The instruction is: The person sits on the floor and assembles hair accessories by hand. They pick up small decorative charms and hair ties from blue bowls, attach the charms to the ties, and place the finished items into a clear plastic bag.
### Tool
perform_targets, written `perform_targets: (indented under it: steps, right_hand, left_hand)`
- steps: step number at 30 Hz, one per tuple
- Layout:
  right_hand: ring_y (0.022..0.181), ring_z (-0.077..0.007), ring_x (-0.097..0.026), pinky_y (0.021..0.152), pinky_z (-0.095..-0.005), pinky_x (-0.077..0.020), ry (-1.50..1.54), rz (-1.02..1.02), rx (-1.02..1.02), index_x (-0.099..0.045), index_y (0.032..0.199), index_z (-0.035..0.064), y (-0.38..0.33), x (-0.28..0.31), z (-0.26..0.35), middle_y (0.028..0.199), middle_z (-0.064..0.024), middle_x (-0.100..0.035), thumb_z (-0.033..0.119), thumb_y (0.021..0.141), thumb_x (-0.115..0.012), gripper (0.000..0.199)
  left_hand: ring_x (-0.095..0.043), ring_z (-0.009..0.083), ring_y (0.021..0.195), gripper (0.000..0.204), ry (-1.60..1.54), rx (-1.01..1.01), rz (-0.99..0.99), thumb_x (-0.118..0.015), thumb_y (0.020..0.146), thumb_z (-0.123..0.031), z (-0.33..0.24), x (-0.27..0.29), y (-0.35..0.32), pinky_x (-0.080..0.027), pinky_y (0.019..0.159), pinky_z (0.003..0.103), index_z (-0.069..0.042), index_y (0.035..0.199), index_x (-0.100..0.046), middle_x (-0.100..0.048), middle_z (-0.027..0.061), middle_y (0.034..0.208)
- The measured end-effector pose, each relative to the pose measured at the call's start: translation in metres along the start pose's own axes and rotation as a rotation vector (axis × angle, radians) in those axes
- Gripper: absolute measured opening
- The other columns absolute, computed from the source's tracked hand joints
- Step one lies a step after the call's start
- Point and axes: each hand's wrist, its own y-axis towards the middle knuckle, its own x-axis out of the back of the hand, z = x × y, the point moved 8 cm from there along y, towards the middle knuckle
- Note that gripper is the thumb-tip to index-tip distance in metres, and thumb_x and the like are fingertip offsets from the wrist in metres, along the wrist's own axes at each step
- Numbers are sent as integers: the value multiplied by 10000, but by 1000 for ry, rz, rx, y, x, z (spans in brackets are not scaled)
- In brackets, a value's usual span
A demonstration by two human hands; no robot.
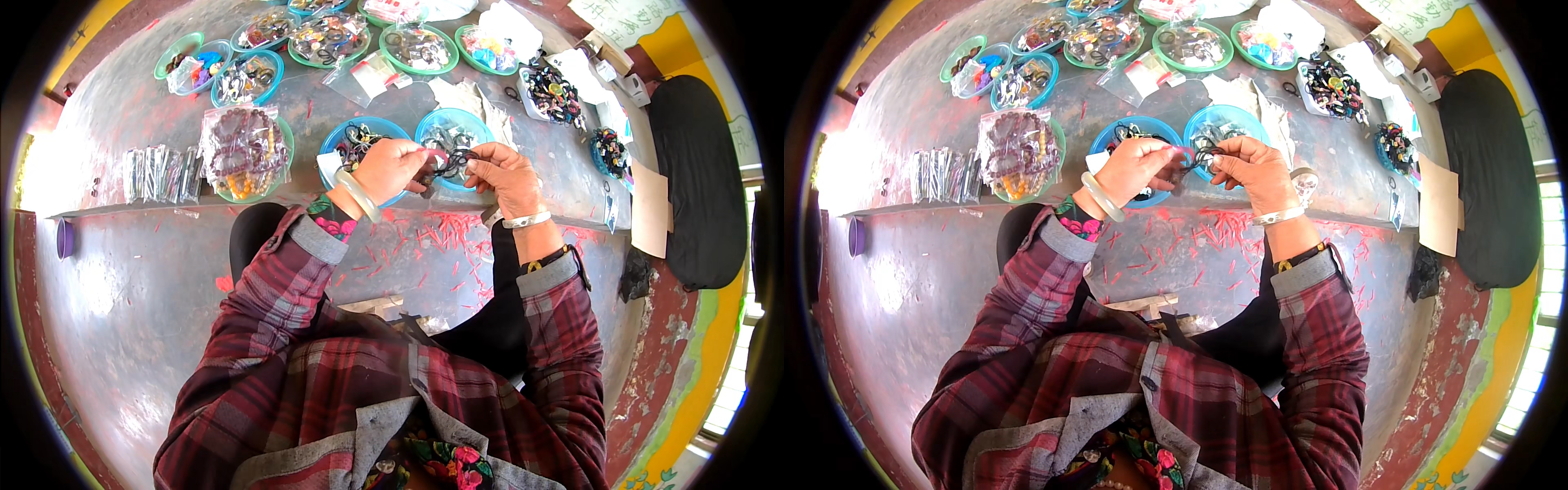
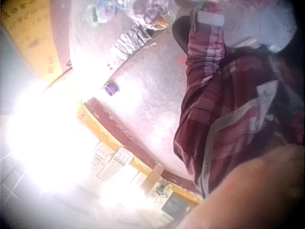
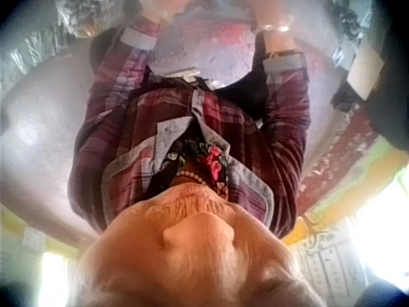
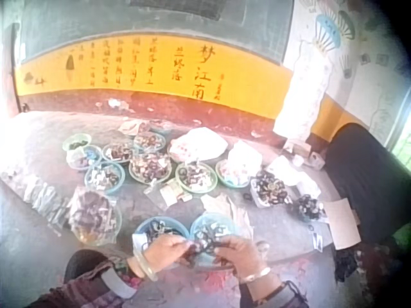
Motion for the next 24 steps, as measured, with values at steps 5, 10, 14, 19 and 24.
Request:
perform_targets:
  steps: [5, 10, 14, 19, 24]
  right_hand:
    - [621, -98, -587, 543, -209, -431, -226, -70, 84, -649, 900, -7, -6, -8, 13, 770, -29, -634, 26, 783, -625, 123]
    - [634, -106, -580, 566, -233, -445, -362, -25, 256, -653, 871, -4, -15, -30, 24, 718, -34, -618, 28, 780, -622, 101]
    - [624, -183, -590, 563, -278, -458, -624, 11, 580, -654, 850, 14, -23, -45, 37, 707, -94, -610, 13, 757, -619, 99]
    - [632, -266, -585, 551, -333, -464, -827, -18, 629, -653, 786, 41, -25, -46, 36, 727, -108, -599, 53, 730, -613, 70]
    - [635, -282, -578, 547, -367, -463, -1027, -66, 676, -630, 702, 73, -28, -51, 36, 683, -94, -569, 80, 731, -573, 63]
  left_hand:
    - [-619, 144, 792, 240, 315, -27, 25, -464, 916, -133, 7, -5, 4, -535, 664, 264, 32, 1034, -592, -628, 91, 898]
    - [-623, 152, 769, 233, 241, 35, 70, -460, 915, -132, 13, -14, 2, -535, 653, 271, 36, 1004, -594, -632, 87, 878]
    - [-622, 149, 763, 235, 245, 29, 105, -455, 920, -145, 13, -17, 1, -534, 653, 273, 34, 987, -591, -626, 81, 869]
    - [-619, 141, 750, 247, 167, 19, 135, -452, 928, -167, 16, -19, 0, -536, 637, 273, 26, 1008, -584, -621, 69, 843]
    - [-617, 136, 742, 252, 134, 52, 149, -455, 929, -175, 11, -23, -4, -539, 631, 273, 21, 1017, -585, -621, 64, 827]
